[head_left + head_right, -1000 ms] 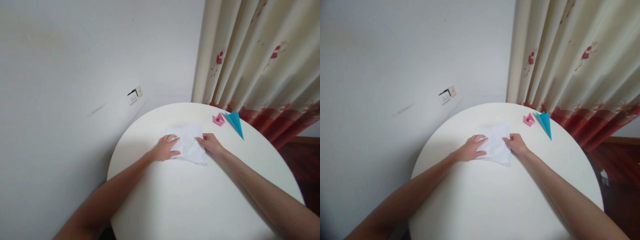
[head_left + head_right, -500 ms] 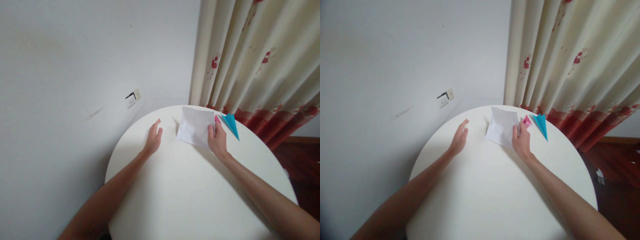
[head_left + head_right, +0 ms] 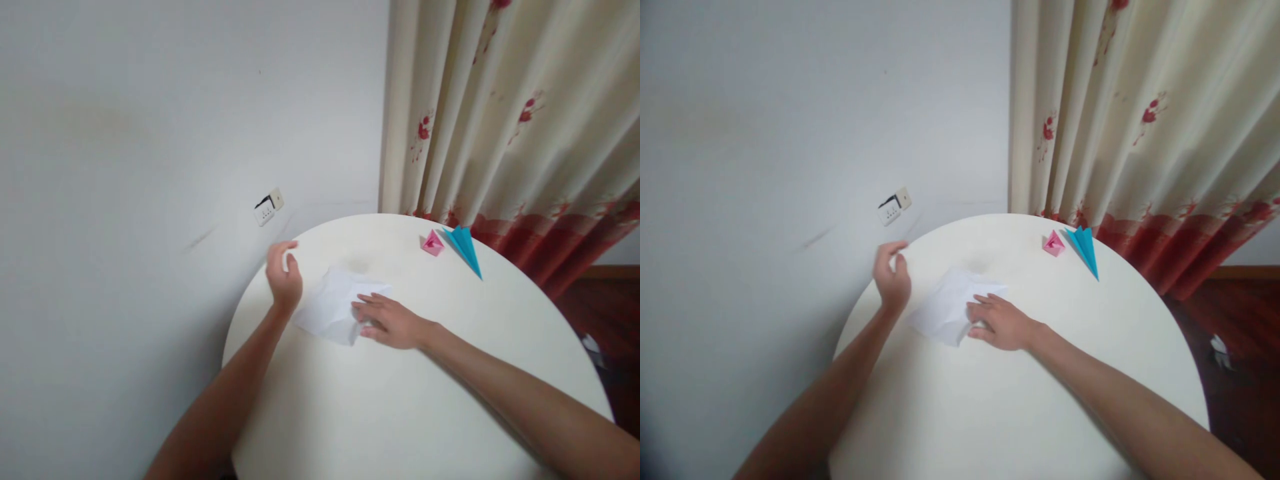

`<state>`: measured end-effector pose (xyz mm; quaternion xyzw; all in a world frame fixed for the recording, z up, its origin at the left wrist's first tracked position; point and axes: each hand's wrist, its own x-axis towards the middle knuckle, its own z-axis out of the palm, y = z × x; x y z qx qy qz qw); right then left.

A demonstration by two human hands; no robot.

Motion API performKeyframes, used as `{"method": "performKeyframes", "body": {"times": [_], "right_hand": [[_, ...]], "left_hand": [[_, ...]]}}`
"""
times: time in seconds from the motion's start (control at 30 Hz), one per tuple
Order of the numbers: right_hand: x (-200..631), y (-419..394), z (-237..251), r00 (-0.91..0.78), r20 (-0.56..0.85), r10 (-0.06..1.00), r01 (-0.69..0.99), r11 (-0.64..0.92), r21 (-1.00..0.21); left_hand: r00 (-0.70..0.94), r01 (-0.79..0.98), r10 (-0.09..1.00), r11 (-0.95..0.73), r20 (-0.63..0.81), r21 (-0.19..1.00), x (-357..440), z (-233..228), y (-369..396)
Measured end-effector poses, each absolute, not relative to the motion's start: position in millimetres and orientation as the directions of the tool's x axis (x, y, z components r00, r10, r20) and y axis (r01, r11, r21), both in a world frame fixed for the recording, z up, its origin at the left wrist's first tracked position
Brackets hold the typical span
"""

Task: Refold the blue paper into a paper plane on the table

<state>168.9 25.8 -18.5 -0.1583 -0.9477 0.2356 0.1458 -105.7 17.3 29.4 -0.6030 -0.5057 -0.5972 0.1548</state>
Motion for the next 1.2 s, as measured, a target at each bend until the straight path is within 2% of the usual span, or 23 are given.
{"method": "performKeyframes", "body": {"times": [0.07,0.1,0.13,0.17,0.23,0.3,0.43,0.53,0.63,0.77,0.87,1.0,1.13,1.2], "right_hand": [[169,25,-17,-0.906,0.19,0.378,0.219,0.802,-0.556],[168,25,-17,-0.9,0.194,0.391,0.214,0.783,-0.584],[167,25,-18,-0.89,0.201,0.41,0.214,0.764,-0.609],[166,25,-19,-0.877,0.207,0.433,0.219,0.745,-0.63],[162,26,-23,-0.856,0.209,0.473,0.238,0.719,-0.653],[159,28,-26,-0.848,0.198,0.492,0.256,0.707,-0.66],[157,27,-28,-0.842,0.181,0.507,0.301,0.722,-0.624],[155,19,-32,-0.775,0.197,0.601,0.468,0.754,-0.461],[153,12,-39,-0.676,0.195,0.711,0.643,0.697,-0.318],[151,13,-45,-0.726,0.175,0.665,0.614,0.741,-0.271],[152,16,-46,-0.744,0.177,0.644,0.592,0.759,-0.272],[152,16,-46,-0.732,0.169,0.66,0.611,0.746,-0.264],[152,14,-44,-0.733,0.167,0.659,0.614,0.748,-0.253],[152,14,-44,-0.736,0.167,0.656,0.611,0.75,-0.253]], "left_hand": [[-0.003,0.794,0.595,-0.488,0.804,0.364,-83,14,10],[0.199,0.802,0.725,-0.507,0.659,0.316,-73,3,7],[0.355,0.809,0.797,-0.524,0.489,0.267,-66,-7,6],[0.458,0.815,0.829,-0.536,0.321,0.221,-62,-16,5],[0.514,0.832,0.849,-0.528,0.124,0.168,-62,-29,9],[0.496,0.856,0.866,-0.5,0.067,0.134,-70,-35,16],[0.357,0.93,0.932,-0.361,0.063,0.073,-88,-35,35],[0.225,0.972,0.97,-0.23,0.093,0.05,-91,-31,38],[0.145,0.987,0.977,-0.154,0.16,0.049,-80,-27,26],[0.303,0.948,0.943,-0.313,0.137,0.054,-55,-34,-2],[0.302,0.95,0.944,-0.309,0.132,0.038,-47,-42,-10],[0.221,0.973,0.973,-0.224,0.064,0.051,-69,-38,10],[0.024,0.999,0.999,-0.023,-0.026,0.037,-107,-17,35],[-0.037,0.999,0.999,0.038,-0.024,0.034,-118,-6,38]]}}
